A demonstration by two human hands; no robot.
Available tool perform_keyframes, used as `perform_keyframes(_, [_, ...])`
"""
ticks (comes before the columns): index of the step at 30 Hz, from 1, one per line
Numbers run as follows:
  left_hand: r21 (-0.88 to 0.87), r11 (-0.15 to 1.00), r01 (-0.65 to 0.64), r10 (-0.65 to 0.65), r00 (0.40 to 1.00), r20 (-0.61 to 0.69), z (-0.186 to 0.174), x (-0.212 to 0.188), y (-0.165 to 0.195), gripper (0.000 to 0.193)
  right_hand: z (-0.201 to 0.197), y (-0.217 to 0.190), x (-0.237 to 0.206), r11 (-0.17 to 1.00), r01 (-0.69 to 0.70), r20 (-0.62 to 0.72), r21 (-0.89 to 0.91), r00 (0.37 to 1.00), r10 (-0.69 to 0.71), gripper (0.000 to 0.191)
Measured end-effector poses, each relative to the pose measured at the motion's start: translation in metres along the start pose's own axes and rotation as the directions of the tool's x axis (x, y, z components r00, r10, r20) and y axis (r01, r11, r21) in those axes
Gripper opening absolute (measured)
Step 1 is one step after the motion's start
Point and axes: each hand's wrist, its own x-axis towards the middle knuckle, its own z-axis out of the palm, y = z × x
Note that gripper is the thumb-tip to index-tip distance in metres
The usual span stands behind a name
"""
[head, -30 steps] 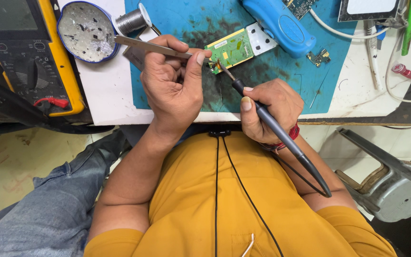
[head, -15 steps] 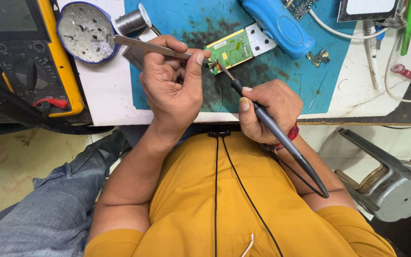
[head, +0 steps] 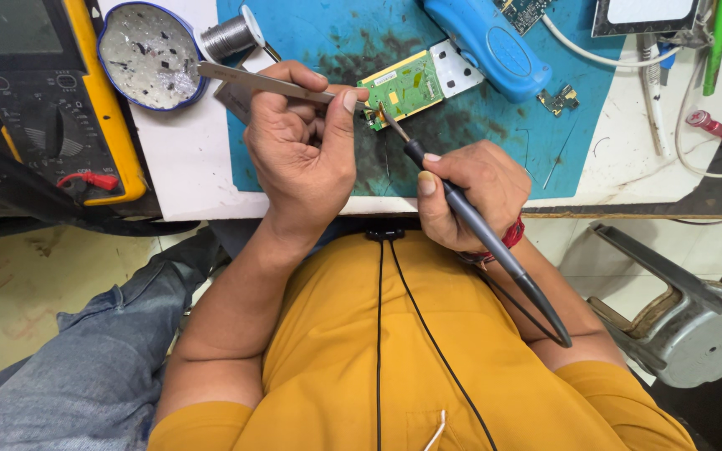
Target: The person solders a green circuit board on a repair bench, holding the board with tweezers while applying a soldering iron to its contacts. They then use a hot air gun to heat the board and reposition components, finishing by handling the board with tweezers on the mat.
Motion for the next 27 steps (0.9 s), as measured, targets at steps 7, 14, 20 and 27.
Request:
perform_keyframes(7, [-0.017,1.0,-0.006,0.006,1.0,0.001,0.0004,-0.0005,0.0001,0.022,0.0007,0.0,0.0003,1.0,0.005,-0.006,-0.004,1.0,-0.005,0.012])
perform_keyframes(14, [-0.002,1.0,-0.003,0.003,1.0,-0.006,-0.0006,0.0009,0.0005,0.021,0.0008,-0.0012,0.0016,1.0,0.002,0.005,-0.019,1.0,-0.002,0.013])
perform_keyframes(20, [-0.018,1.0,0.001,-0.001,1.0,-0.014,0.0006,0.001,0.0007,0.023,-0.0001,-0.0017,0.0023,1.0,0.002,0.002,-0.016,1.0,-0.001,0.013])
perform_keyframes(27, [-0.01,1.0,-0.008,0.008,1.0,-0.005,0.0007,0.0011,0.0003,0.022,0.0009,-0.0009,0.0025,1.0,0.019,-0.006,-0.012,1.0,-0.019,0.013])
